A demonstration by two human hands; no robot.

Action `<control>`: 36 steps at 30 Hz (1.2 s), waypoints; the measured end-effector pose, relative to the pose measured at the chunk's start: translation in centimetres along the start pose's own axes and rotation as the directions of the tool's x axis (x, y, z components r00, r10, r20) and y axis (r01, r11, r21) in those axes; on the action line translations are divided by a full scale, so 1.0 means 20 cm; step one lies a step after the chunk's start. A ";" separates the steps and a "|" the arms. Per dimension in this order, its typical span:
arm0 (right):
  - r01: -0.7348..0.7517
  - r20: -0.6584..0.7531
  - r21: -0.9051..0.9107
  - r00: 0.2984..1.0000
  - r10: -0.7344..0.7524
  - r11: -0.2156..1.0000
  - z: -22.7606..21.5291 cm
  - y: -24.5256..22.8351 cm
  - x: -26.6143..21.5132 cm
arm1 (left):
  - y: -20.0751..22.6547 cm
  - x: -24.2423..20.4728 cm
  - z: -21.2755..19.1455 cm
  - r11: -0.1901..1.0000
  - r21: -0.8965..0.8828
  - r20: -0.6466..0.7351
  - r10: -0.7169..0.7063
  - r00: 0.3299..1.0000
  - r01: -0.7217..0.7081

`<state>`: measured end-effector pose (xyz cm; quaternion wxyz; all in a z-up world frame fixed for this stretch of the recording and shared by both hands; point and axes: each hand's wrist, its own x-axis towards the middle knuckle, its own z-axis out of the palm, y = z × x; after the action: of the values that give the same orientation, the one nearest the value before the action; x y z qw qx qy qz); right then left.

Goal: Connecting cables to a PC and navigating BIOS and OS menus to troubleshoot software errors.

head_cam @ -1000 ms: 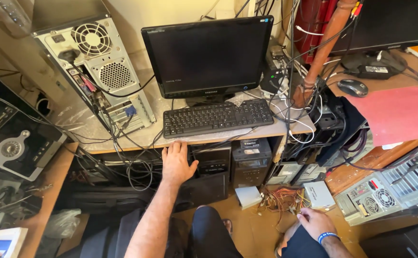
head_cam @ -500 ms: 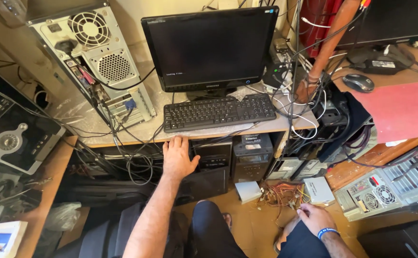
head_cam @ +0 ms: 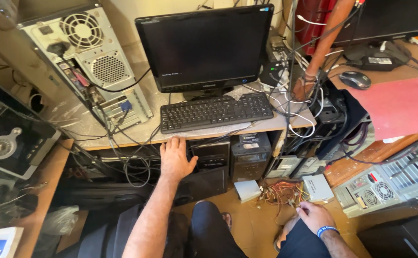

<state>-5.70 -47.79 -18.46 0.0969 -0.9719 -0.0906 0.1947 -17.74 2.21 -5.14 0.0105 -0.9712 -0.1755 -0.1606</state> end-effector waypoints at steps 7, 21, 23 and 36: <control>0.096 -0.151 0.024 0.984 -0.092 0.995 0.09 0.09 0.05 | 0.01 -0.01 0.01 0.999 0.014 -0.173 0.044 0.984 -0.043; 0.160 -0.140 0.043 0.978 -0.153 0.986 0.03 0.06 0.01 | 0.00 0.03 0.02 0.999 0.044 -0.185 0.011 0.983 -0.003; 0.151 -0.151 0.016 0.978 -0.147 0.988 0.05 0.08 0.04 | 0.01 0.03 0.00 0.998 0.034 -0.214 0.050 0.976 -0.043; 0.042 -0.065 0.069 0.997 -0.037 0.997 -0.02 0.03 -0.03 | 0.00 0.03 0.01 0.998 0.045 -0.190 0.059 0.980 -0.051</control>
<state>-6.02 -48.61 -17.95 0.1379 -0.9715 -0.0998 0.1649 -17.16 2.52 -5.24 0.0512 -0.9554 -0.1500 -0.2491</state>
